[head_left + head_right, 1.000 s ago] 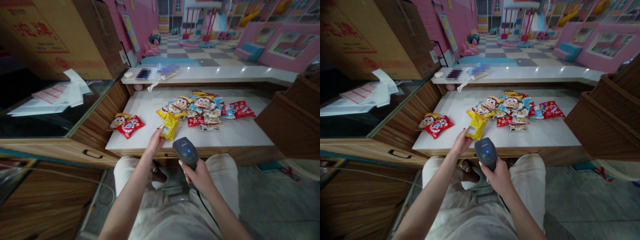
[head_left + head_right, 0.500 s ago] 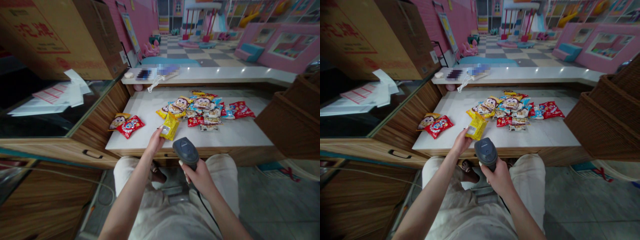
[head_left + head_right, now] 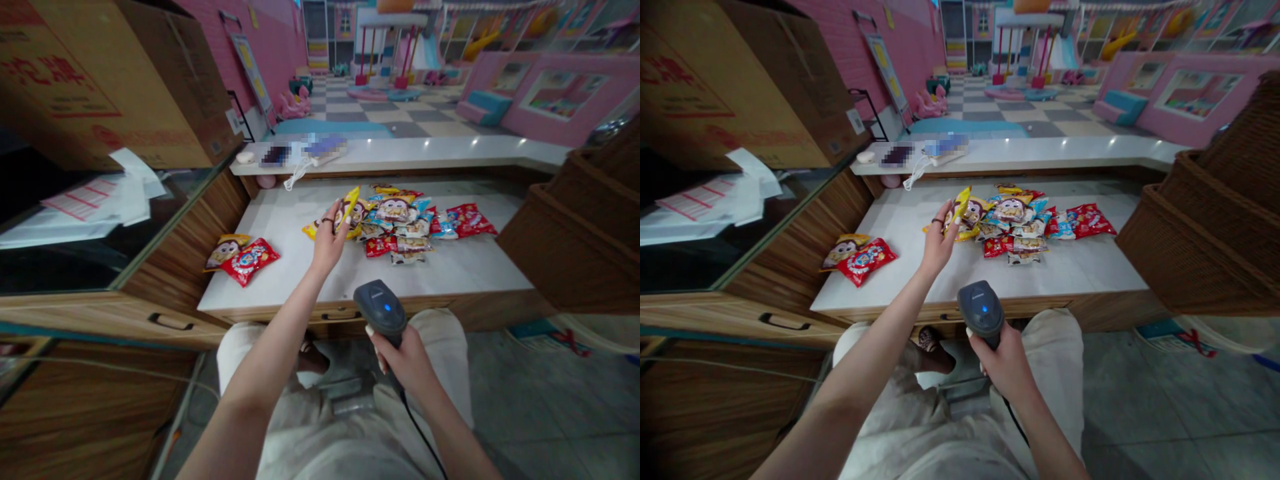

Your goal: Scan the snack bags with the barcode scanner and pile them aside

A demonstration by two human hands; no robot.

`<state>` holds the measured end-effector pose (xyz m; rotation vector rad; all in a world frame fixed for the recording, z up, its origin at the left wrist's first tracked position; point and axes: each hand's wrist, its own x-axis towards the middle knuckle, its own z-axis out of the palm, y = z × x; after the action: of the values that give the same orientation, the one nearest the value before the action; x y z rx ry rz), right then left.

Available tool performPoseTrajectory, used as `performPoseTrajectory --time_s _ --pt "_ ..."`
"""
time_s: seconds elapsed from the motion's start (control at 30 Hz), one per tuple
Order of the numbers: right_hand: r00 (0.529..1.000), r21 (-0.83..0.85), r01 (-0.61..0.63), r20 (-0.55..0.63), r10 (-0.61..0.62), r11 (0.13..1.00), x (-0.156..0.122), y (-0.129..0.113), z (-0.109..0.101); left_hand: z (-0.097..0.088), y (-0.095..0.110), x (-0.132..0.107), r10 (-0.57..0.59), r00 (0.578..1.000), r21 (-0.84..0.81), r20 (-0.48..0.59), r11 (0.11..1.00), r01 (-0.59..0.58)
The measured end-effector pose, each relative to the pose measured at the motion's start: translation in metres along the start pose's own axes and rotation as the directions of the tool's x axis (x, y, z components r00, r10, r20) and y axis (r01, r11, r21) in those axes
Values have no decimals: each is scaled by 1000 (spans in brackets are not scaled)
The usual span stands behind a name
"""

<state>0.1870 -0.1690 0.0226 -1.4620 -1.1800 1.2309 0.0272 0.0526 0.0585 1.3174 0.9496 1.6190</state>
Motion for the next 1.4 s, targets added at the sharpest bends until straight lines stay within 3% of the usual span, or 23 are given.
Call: performPoseTrajectory --time_s 0.1,0.23,0.33,0.43,0.53,0.67,0.73,0.87,0.93,1.03,1.13,1.2,1.3,1.4 --pt "1000 21 -17 -24 18 1000 0 -3 -5 31 -12 31 107 978 220 179 964 -146" --pt "997 16 -19 -70 20 1000 0 -3 -13 55 -36 58 67 940 413 334 886 -210" --pt "996 -4 -13 -87 12 1000 -1 0 -18 55 -38 60 68 935 434 347 873 -224" --pt "997 -1 -2 -75 2 1000 -1 3 -18 41 -27 44 98 948 359 302 910 -208" --pt "1000 16 -8 -26 8 1000 0 5 -12 8 -15 14 97 972 288 214 944 -158" --pt "1000 6 -22 21 21 1000 0 9 -5 -63 -9 -27 36 998 353 57 934 -54" --pt "998 -7 -8 57 9 1000 0 11 -2 -106 -9 -40 39 999 521 10 853 -38" --pt "997 -28 16 82 -13 999 -1 15 5 -186 -13 -51 62 997 817 -42 576 -2" --pt "996 -30 14 90 -11 999 -2 16 10 -214 -16 -51 49 997 883 -65 468 35" --pt "995 -30 15 99 -12 999 -3 17 16 -237 -23 -50 6 998 911 -64 409 56" --pt "994 -28 12 104 -9 1000 -4 16 17 -240 -27 -51 3 998 903 -56 426 50" --pt "994 -26 17 109 -14 1000 -4 15 15 -233 -27 -54 21 996 874 -84 482 64" --pt "993 -29 28 114 -25 999 -3 14 10 -210 -23 -61 32 988 731 -150 676 88" --pt "994 -30 27 111 -23 999 -2 15 8 -172 -22 -70 -38 972 396 -233 909 130"
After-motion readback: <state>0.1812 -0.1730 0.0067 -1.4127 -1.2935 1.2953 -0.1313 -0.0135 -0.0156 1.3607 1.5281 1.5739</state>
